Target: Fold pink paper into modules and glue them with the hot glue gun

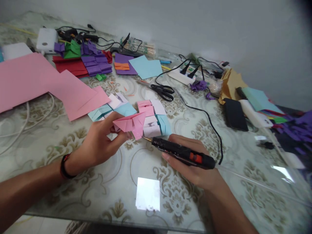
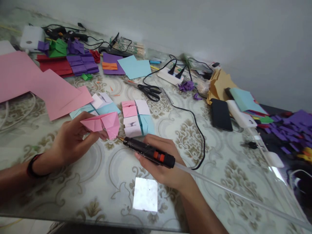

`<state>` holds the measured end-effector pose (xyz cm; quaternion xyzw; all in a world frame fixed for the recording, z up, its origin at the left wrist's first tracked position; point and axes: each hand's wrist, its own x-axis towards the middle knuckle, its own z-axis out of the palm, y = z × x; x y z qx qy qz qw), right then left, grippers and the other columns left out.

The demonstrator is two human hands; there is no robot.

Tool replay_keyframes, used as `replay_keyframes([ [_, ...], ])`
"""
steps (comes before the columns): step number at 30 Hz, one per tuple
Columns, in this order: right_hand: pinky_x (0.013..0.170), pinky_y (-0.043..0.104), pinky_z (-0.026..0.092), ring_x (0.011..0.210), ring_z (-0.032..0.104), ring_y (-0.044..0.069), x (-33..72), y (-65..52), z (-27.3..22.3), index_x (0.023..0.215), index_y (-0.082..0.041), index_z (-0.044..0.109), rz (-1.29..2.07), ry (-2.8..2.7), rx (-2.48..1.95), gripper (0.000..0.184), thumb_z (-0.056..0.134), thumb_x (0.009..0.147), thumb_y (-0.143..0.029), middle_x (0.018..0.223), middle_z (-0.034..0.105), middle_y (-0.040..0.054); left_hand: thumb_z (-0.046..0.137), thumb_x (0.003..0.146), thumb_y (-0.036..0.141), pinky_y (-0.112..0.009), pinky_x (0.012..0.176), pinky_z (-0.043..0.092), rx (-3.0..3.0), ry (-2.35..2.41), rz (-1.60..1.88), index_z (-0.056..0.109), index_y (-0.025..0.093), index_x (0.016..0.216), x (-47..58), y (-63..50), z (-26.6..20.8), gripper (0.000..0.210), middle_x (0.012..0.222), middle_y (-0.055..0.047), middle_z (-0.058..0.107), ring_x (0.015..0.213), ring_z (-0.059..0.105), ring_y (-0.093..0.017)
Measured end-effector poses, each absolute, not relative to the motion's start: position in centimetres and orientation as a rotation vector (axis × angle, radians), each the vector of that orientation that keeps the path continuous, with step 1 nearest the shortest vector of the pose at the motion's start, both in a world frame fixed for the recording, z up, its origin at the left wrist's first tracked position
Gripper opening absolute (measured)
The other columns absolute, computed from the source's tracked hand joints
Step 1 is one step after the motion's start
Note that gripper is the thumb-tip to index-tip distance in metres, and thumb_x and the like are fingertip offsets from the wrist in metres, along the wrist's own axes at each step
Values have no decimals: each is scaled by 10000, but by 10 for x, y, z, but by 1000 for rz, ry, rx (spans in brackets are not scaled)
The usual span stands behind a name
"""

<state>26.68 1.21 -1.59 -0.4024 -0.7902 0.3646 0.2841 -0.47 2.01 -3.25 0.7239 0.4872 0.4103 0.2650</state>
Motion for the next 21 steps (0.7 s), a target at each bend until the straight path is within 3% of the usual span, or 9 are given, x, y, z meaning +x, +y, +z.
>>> replay_keyframes([
  [11, 522, 297, 331, 571, 464, 134, 269, 14, -15, 728, -226, 511, 920, -2129, -1076, 280, 692, 941, -245, 676, 487, -30, 646, 905, 137, -287, 620, 629, 1709, 1242, 1143, 633, 223, 979, -7, 20, -42, 114, 771, -4, 788, 694, 769, -186],
  [16, 551, 309, 360, 567, 457, 147, 310, 29, -20, 792, -241, 590, 383, -1758, -1580, 238, 784, 894, -333, 643, 501, -30, 621, 912, 123, -285, 612, 630, 1716, 1221, 1109, 641, 196, 943, -6, 18, -40, 82, 763, -26, 782, 696, 771, -188],
  [18, 587, 329, 400, 622, 554, 181, 333, 41, -25, 817, -231, 609, 309, -1642, -1773, 277, 844, 827, -378, 720, 624, 21, 610, 930, 130, -291, 624, 634, 1688, 1173, 1095, 647, 185, 966, -6, 18, -40, 75, 784, -37, 784, 705, 769, -188],
  [21, 633, 367, 419, 658, 586, 226, 357, 56, -30, 781, -234, 590, 239, -1714, -2022, 340, 890, 743, -389, 721, 636, 55, 586, 960, 124, -289, 646, 633, 1602, 1104, 1058, 654, 178, 1000, -6, 17, -42, 95, 819, -38, 787, 725, 772, -181],
])
